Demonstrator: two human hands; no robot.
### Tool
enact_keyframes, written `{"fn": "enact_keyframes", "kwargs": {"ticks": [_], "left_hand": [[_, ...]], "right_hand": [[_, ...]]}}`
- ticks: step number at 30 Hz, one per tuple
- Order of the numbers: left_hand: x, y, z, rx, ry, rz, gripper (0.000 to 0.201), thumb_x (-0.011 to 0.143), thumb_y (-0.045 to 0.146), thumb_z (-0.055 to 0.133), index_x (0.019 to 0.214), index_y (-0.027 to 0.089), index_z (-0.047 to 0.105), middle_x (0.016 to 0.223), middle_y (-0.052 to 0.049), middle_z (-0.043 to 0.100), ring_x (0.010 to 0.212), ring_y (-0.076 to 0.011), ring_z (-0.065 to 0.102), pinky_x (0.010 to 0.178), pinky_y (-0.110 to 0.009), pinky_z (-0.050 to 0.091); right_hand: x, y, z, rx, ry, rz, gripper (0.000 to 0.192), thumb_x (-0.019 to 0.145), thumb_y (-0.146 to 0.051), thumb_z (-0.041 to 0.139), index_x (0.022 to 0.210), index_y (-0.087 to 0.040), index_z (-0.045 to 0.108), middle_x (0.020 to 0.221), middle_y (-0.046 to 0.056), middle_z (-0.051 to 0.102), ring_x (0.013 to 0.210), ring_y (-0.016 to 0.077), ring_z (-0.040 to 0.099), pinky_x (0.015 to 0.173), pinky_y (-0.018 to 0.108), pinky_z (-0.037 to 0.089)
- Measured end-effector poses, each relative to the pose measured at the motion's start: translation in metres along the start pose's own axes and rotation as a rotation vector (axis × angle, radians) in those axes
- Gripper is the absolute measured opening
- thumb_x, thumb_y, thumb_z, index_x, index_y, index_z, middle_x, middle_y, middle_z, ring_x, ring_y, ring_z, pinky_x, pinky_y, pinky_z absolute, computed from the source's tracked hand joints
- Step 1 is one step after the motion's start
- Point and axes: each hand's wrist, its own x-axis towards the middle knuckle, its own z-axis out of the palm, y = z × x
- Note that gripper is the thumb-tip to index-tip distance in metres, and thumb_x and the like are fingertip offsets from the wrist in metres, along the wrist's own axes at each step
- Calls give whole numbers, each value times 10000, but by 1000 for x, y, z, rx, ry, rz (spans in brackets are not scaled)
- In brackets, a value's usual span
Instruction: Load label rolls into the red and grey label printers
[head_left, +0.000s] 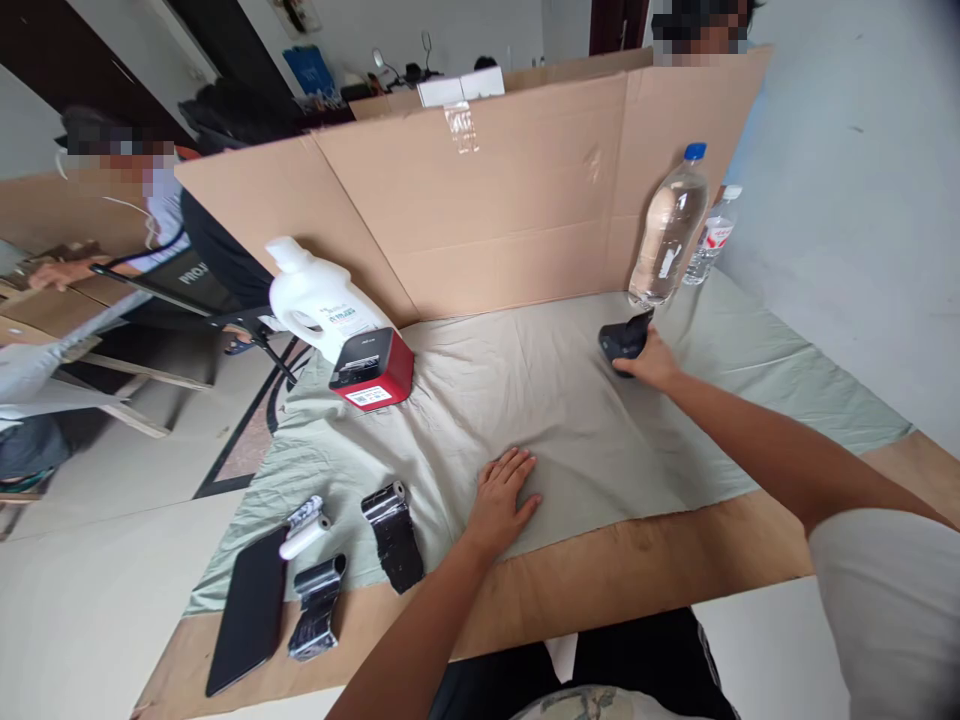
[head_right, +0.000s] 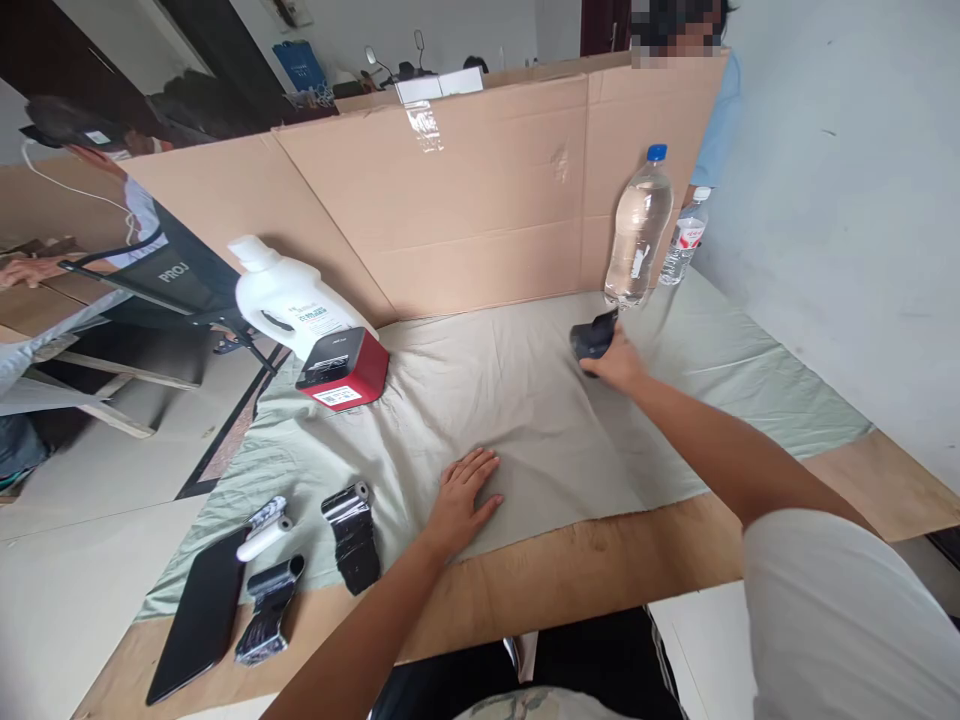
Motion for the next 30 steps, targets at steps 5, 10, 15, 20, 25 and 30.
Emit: {"fn": "enact_keyframes", "kwargs": {"ticks": [5, 10, 15, 20, 25, 30], "left_hand": [[0, 3, -2, 48, -42, 14, 414, 890, 308, 608, 1298, 238, 619, 1468, -97, 549, 1422, -287, 426, 1157, -539, 313], [3, 9, -8, 4, -54, 6, 439, 865, 346, 648, 1296, 262, 632, 1451, -103, 566, 1408, -303, 446, 1143, -549, 332], [-9, 18, -3, 26, -87, 26, 474, 888, 369, 609, 1355, 292, 584, 1522, -89, 492, 1455, -297, 387, 1175, -543, 294], [-20, -1, -20, -54, -138, 148, 450, 848, 411, 654, 1280, 288, 625, 1407, -94, 600, 1327, -299, 530, 1116, -488, 396], [43, -69, -122, 40, 352, -316, 451, 810, 415, 696, 1216, 230, 631, 1298, -145, 631, 1292, -348, 513, 1121, -535, 361], [106, -137, -209, 90, 533, -971, 1125, 523, 522, 896, 1465, 202, 373, 1576, -237, 289, 1458, -488, 215, 1090, -639, 314]], "right_hand": [[58, 32, -26, -139, 114, 296, 1187, 653, -372, 799, 1549, 19, 125, 1486, 311, 409, 1407, 377, 406, 1153, 440, 330], [34, 52, -18, -129, 166, 198, 1108, 815, -526, 636, 1511, 145, 94, 1485, 418, 317, 1438, 400, 338, 1143, 425, 277], [-39, 65, 16, -276, 208, -15, 966, 926, -592, 436, 1521, 114, 151, 1548, 433, 166, 1519, 412, 139, 1167, 524, 215], [-124, 98, 27, -355, -33, -292, 844, 881, -701, 274, 1548, -187, 309, 1618, 227, 251, 1530, 368, 167, 1192, 566, 256], [-164, 112, 22, -332, -9, -412, 823, 858, -717, 235, 1571, -307, 210, 1567, 187, 362, 1487, 369, 287, 1215, 549, 269], [-163, 104, 20, -336, -17, -368, 800, 839, -690, 282, 1550, -325, 243, 1502, 192, 456, 1432, 381, 382, 1179, 568, 323]]}}
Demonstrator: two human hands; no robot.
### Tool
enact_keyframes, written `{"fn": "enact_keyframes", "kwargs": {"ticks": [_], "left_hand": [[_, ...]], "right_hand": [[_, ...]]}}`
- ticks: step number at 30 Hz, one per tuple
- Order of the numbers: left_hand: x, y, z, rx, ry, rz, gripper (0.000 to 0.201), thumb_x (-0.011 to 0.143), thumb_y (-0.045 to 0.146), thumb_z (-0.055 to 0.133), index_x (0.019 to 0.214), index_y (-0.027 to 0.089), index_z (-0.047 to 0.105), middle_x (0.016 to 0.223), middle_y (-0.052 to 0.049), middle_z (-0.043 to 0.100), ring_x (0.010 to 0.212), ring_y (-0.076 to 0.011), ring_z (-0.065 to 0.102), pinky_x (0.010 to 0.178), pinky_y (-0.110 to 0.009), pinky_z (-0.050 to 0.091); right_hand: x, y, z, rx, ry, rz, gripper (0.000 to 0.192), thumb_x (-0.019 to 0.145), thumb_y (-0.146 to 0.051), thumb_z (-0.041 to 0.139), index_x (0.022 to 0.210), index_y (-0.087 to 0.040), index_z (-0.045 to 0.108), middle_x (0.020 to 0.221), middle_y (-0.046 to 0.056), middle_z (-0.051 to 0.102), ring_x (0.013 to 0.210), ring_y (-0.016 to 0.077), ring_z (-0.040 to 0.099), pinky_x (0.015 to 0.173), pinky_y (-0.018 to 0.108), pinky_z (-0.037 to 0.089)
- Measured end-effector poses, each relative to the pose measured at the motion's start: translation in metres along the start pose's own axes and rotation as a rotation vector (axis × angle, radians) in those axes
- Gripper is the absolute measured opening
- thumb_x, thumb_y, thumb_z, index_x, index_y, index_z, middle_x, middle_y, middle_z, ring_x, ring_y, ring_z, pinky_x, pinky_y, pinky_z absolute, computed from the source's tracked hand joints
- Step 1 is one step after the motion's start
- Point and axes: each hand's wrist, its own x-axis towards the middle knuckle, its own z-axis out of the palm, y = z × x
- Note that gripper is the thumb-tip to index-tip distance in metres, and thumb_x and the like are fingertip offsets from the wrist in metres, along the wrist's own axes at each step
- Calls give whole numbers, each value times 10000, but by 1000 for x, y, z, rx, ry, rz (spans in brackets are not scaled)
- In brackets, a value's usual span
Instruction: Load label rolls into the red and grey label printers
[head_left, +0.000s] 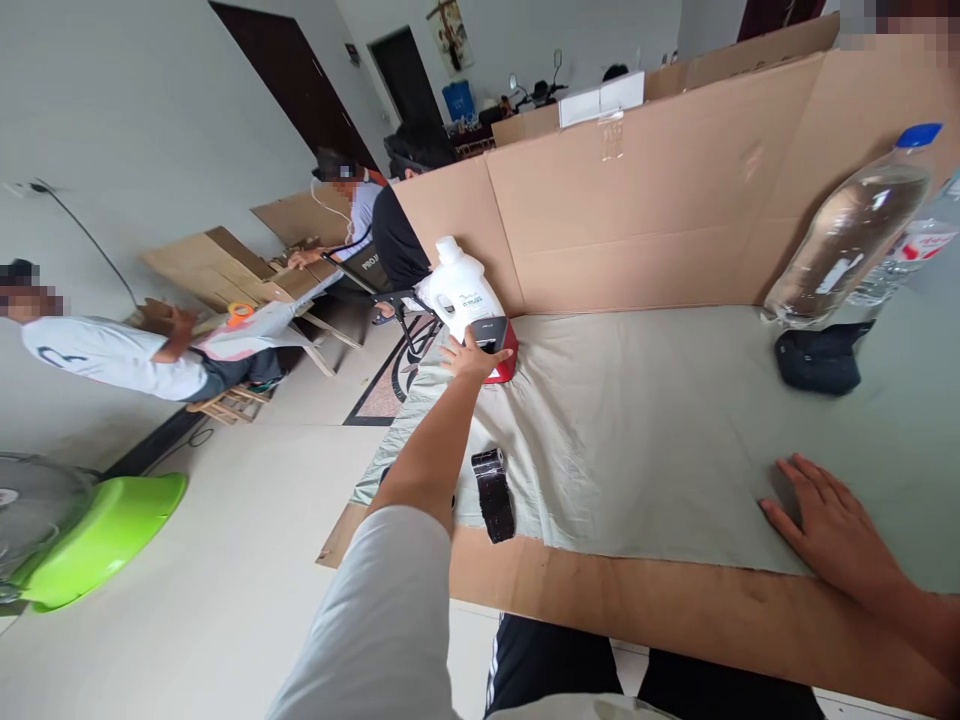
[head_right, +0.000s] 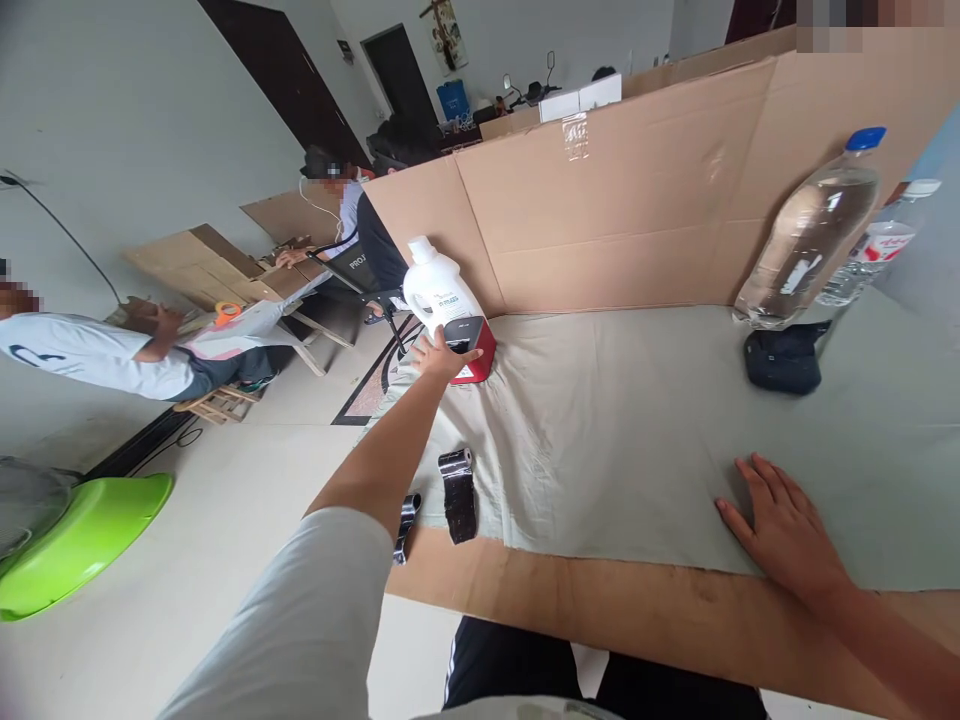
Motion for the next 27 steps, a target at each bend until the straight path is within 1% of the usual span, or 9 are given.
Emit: {"fn": "enact_keyframes", "kwargs": {"ticks": [2, 4, 9, 14, 17, 20, 22, 24, 27], "left_hand": [[16, -1, 3, -9, -76, -124, 1289, 437, 519, 930, 1510, 225, 279, 1578, -257, 252, 1439, -505, 236, 1064, -660, 321], [18, -4, 12, 11, -120, -191, 1317, 450, 543, 915, 1530, 251, 219, 1561, -254, 258, 1424, -500, 264, 1056, -665, 318], [5, -8, 33, 102, -54, -199, 1058, 664, 564, 771, 1510, 238, 226, 1495, -219, 290, 1351, -420, 384, 1049, -528, 373], [-18, -4, 36, 143, 31, -134, 976, 686, 553, 762, 1454, 209, 267, 1460, -241, 308, 1361, -423, 358, 1069, -535, 320], [-51, -6, 26, 79, 57, 11, 925, 684, 515, 782, 1428, 235, 310, 1443, -200, 346, 1379, -389, 353, 1105, -529, 297], [-102, -9, 9, -65, 56, 230, 912, 643, 460, 823, 1395, 223, 365, 1369, -159, 418, 1342, -362, 401, 1145, -515, 280], [-141, -10, -1, -192, 42, 406, 938, 590, 430, 857, 1374, 216, 388, 1310, -138, 461, 1324, -357, 413, 1156, -507, 291], [-183, -8, -7, -319, 10, 530, 957, 552, 407, 878, 1362, 229, 401, 1293, -123, 472, 1310, -357, 423, 1150, -513, 316], [-243, -2, -4, -425, -65, 568, 991, 514, 388, 902, 1361, 253, 405, 1328, -120, 450, 1324, -367, 413, 1147, -535, 337]], "right_hand": [[1, -2, -2, -6, -8, 14, 772, 838, -665, 310, 1523, -308, 295, 1489, 195, 474, 1421, 379, 401, 1177, 556, 329], [1, -5, -4, -18, -12, 20, 731, 846, -628, 329, 1486, -276, 348, 1490, 200, 476, 1416, 375, 410, 1180, 542, 329], [2, -10, -8, -31, -23, 35, 661, 847, -576, 357, 1389, -209, 446, 1476, 196, 495, 1410, 361, 422, 1157, 556, 355], [1, -5, -4, -49, -49, 31, 671, 845, -577, 362, 1348, -155, 501, 1485, 171, 494, 1409, 350, 416, 1140, 546, 372], [4, -5, -6, -20, -82, 52, 665, 846, -575, 376, 1331, -145, 524, 1498, 185, 477, 1420, 363, 393, 1141, 559, 353], [18, -24, -16, 87, -86, 94, 676, 860, -594, 397, 1347, -140, 515, 1512, 223, 445, 1427, 382, 378, 1148, 577, 317], [33, -51, -23, 246, -52, 61, 693, 878, -616, 405, 1375, -140, 490, 1519, 231, 431, 1447, 361, 355, 1168, 557, 292], [49, -87, -28, 492, -33, 19, 697, 886, -653, 395, 1404, -193, 460, 1517, 177, 449, 1431, 323, 388, 1148, 546, 334], [65, -143, -25, 934, -62, 122, 718, 872, -742, 361, 1380, -248, 479, 1439, 132, 530, 1286, 285, 544, 998, 476, 488]]}}
